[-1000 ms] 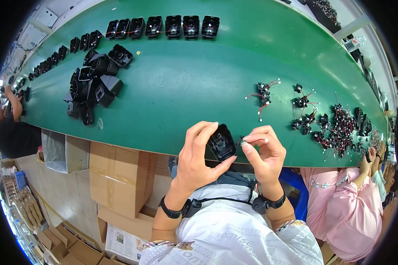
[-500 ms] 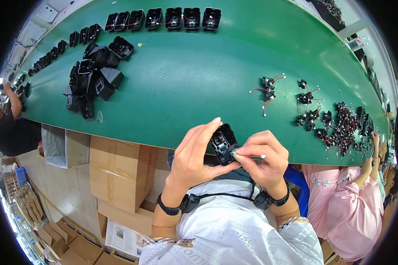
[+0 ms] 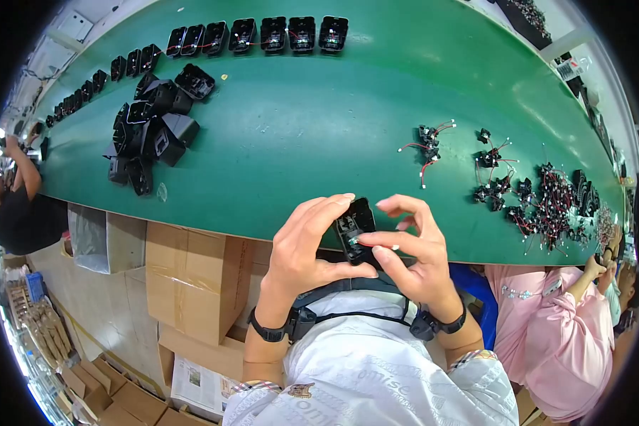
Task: The person picks up a black plastic housing and a circuit board with wires, inserts the board into the housing, and presses the components together. They then place the assembled unit onto the green workbench and repeat the process.
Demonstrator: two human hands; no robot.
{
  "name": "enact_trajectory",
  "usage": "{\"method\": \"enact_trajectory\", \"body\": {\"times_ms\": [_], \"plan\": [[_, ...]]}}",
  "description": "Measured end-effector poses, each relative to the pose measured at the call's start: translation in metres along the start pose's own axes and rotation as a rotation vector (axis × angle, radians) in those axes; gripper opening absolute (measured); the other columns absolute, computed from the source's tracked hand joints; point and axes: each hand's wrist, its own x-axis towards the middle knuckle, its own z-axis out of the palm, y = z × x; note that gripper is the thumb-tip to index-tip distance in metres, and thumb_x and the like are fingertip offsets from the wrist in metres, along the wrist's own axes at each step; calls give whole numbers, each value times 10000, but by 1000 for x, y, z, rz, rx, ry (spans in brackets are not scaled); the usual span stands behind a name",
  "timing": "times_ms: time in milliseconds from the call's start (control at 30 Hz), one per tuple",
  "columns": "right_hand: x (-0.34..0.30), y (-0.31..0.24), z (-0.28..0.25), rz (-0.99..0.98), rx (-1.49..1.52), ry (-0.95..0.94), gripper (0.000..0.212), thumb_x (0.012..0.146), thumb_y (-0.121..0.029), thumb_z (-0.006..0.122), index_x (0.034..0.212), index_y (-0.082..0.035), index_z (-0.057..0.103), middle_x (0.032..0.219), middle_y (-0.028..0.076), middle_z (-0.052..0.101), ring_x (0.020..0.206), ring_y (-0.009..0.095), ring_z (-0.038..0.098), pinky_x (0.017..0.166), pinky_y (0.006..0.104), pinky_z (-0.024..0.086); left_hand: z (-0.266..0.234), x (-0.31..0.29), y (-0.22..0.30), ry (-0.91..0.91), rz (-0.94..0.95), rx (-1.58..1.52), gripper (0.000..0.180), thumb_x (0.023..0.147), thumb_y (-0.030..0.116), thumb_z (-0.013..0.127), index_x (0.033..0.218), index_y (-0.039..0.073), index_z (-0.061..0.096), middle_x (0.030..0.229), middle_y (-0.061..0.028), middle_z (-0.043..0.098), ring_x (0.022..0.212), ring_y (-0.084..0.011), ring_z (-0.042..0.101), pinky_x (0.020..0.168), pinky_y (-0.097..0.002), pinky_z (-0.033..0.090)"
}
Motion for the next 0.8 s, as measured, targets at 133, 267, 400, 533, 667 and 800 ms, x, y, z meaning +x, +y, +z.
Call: {"method": "enact_trajectory", "body": {"times_ms": [133, 267, 400, 533, 667, 800], "plan": [[6, 3, -6, -96, -31, -28, 286, 759, -56, 783, 1035, -117, 818, 1285, 151, 601, 1100, 249, 619, 833, 350, 511, 2, 1, 1, 28, -9, -80, 918, 603, 453, 977, 1305, 5, 591, 1213, -185, 728, 1085, -355, 718, 948, -453, 586], [10, 4, -14, -135, 84, -58, 540, 731, -121, 850, 1249, -43, 721, 1359, 182, 572, 1165, 274, 616, 861, 376, 538, 3, 3, 0, 36, -2, -134, 938, 604, 462, 975, 1319, 2, 578, 1218, -203, 722, 1091, -342, 715, 930, -447, 594], [31, -10, -30, -167, 155, -241, 854, 734, -190, 901, 1477, -16, 518, 1529, 241, 472, 1345, 386, 540, 977, 432, 536, -1, 0, -5, 50, -60, -246, 1004, 602, 451, 982, 1380, 2, 533, 1285, -198, 692, 1110, -309, 706, 891, -409, 610], [53, -8, -34, -326, -43, -414, 826, 741, -153, 873, 1475, -22, 516, 1539, 218, 453, 1324, 403, 554, 1018, 469, 528, -12, 12, -5, -18, -71, -205, 999, 625, 359, 995, 1424, 14, 505, 1351, -180, 650, 1144, -331, 693, 911, -401, 606], [81, -28, -50, -221, -160, -597, 859, 722, -111, 864, 1490, -54, 483, 1505, 203, 434, 1214, 403, 603, 942, 449, 561, -23, 38, -10, -120, 20, -44, 1020, 612, 204, 973, 1488, 70, 469, 1391, -204, 594, 1142, -355, 674, 888, -390, 611], [98, -43, -44, -237, -314, -421, 832, 758, -171, 882, 1470, -37, 474, 1434, 189, 468, 1018, 371, 678, 829, 431, 591, -22, 62, -1, -97, 59, 113, 1097, 564, 123, 951, 1527, 89, 426, 1497, -184, 449, 1002, -327, 679, 797, -395, 624]]}}
